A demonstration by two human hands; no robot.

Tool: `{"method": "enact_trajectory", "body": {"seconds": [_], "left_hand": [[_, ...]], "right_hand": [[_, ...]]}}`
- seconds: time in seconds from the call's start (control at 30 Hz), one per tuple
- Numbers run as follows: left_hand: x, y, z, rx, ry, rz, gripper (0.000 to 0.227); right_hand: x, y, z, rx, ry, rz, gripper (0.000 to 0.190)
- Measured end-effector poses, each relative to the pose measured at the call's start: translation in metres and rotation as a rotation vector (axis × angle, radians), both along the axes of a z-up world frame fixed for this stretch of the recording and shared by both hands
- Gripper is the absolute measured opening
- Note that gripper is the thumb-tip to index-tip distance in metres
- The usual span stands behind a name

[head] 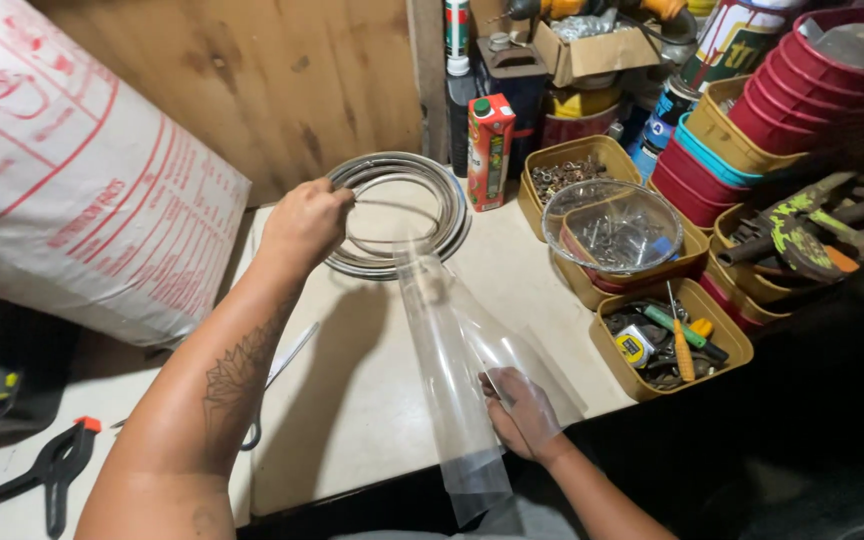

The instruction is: The person places a circular metal ring on a clear plastic sheet and uses a green marker to trace a circle around it. They then use scissors to cut along the marked line, creating a circular plastic piece.

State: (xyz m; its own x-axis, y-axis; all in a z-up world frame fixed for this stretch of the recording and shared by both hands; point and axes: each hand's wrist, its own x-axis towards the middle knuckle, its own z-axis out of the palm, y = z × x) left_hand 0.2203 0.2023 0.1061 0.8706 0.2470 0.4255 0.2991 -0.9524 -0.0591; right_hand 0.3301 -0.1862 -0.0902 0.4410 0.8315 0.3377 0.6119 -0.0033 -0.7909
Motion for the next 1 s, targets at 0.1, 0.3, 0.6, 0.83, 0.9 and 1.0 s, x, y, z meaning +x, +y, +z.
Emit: {"method": "enact_trajectory", "body": {"seconds": [0.1, 0.3, 0.6, 0.83, 0.9, 1.0], "left_hand": [[-0.021, -0.005, 0.008, 0.055, -0.103, 0.193, 0.017], [-0.063, -0.029, 0.015, -0.098, -0.355, 0.317, 0.023], [-0.098, -0.201, -0.036, -1.526, -1.087, 0.132, 0.019], [-0.069, -0.284, -0.176, -2.195, -1.085, 0.280, 0.015], [-0.078, -0.266, -0.206, -2.108, -1.068, 0.323, 0.012], [-0.104, -0.232, -0.190, -1.701, -1.027, 0.520, 0.017]], "right_hand": [[-0.003, -0.003, 0.000, -0.019, 0.007, 0.022, 0.028], [-0.005, 0.007, -0.005, -0.208, -0.168, -0.063, 0.057], [-0.093, 0.046, 0.056, -0.842, -0.442, -0.068, 0.093], [-0.093, 0.041, 0.029, -0.723, -0.760, 0.069, 0.079], [-0.080, 0.036, 0.025, -0.596, -0.837, 0.067, 0.084], [-0.043, 0.036, 0.018, -0.460, -0.504, 0.028, 0.074]]}}
